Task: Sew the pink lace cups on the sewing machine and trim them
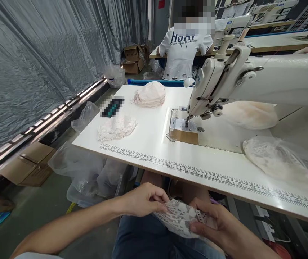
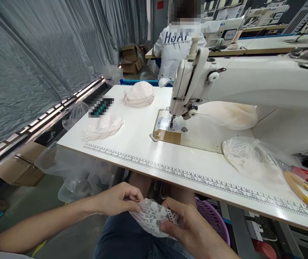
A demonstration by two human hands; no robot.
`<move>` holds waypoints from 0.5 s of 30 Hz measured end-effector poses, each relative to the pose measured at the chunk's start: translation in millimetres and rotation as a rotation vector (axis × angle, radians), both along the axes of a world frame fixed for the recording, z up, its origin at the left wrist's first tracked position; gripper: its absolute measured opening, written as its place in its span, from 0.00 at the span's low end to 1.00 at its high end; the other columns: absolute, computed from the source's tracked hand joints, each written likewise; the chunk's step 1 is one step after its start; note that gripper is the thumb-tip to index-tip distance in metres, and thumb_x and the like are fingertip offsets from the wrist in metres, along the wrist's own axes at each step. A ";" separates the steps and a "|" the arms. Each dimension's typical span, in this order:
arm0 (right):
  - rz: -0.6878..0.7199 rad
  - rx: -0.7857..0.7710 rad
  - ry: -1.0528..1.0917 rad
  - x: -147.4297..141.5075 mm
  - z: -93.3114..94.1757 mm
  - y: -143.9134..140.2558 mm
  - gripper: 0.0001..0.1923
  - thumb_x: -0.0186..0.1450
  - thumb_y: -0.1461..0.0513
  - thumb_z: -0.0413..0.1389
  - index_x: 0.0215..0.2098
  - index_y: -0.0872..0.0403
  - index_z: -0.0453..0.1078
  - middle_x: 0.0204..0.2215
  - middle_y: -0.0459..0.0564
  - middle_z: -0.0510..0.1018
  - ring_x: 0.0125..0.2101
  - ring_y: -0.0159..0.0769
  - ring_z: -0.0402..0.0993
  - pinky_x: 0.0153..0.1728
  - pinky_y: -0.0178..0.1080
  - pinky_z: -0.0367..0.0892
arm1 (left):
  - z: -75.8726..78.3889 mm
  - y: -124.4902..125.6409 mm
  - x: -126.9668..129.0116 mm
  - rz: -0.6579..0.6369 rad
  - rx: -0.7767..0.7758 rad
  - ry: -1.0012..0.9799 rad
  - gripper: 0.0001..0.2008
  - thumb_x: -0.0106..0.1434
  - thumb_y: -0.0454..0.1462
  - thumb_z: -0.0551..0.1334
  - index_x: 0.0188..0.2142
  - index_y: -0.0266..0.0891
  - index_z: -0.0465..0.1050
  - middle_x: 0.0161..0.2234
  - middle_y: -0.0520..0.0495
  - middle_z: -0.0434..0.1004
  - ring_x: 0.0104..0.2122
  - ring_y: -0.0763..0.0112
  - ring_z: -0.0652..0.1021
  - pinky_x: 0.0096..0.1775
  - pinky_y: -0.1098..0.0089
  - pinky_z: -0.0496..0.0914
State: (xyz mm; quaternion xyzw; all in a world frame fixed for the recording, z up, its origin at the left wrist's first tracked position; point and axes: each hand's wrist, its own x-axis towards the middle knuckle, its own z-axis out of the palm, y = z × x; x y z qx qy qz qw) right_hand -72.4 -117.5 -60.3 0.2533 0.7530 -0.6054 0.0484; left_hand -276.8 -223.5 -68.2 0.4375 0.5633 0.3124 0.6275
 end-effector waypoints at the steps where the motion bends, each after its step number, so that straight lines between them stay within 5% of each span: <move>1: 0.003 0.045 -0.013 1.8 0.2 0.6 0.09 0.61 0.55 0.53 0.27 0.51 0.65 0.24 0.43 0.68 0.27 0.33 0.64 0.28 0.31 0.60 | -0.4 0.9 0.2 0.027 -0.006 -0.016 0.09 0.57 0.38 0.62 0.32 0.32 0.73 0.23 0.52 0.68 0.24 0.78 0.65 0.28 0.76 0.60; 6: -0.048 0.165 -0.092 9.1 -2.7 1.8 0.08 0.60 0.54 0.52 0.31 0.48 0.68 0.27 0.45 0.72 0.33 0.38 0.68 0.27 0.32 0.61 | -3.8 6.1 2.5 0.139 -0.084 -0.170 0.15 0.51 0.44 0.67 0.27 0.31 0.72 0.23 0.51 0.69 0.25 0.77 0.67 0.28 0.76 0.61; 11: 0.055 0.194 -0.075 4.4 2.1 6.9 0.13 0.63 0.51 0.50 0.30 0.51 0.67 0.29 0.45 0.72 0.29 0.34 0.66 0.28 0.31 0.60 | -8.8 5.1 0.2 0.216 -0.081 -0.247 0.24 0.49 0.53 0.65 0.22 0.32 0.68 0.19 0.53 0.65 0.21 0.80 0.65 0.25 0.76 0.60; 15: 0.086 0.179 -0.082 -4.3 7.2 7.6 0.10 0.63 0.54 0.52 0.30 0.52 0.68 0.25 0.43 0.71 0.27 0.32 0.65 0.27 0.30 0.59 | -7.9 5.6 3.0 0.146 -0.067 -0.340 0.28 0.40 0.48 0.72 0.37 0.34 0.72 0.27 0.50 0.72 0.27 0.76 0.70 0.31 0.75 0.65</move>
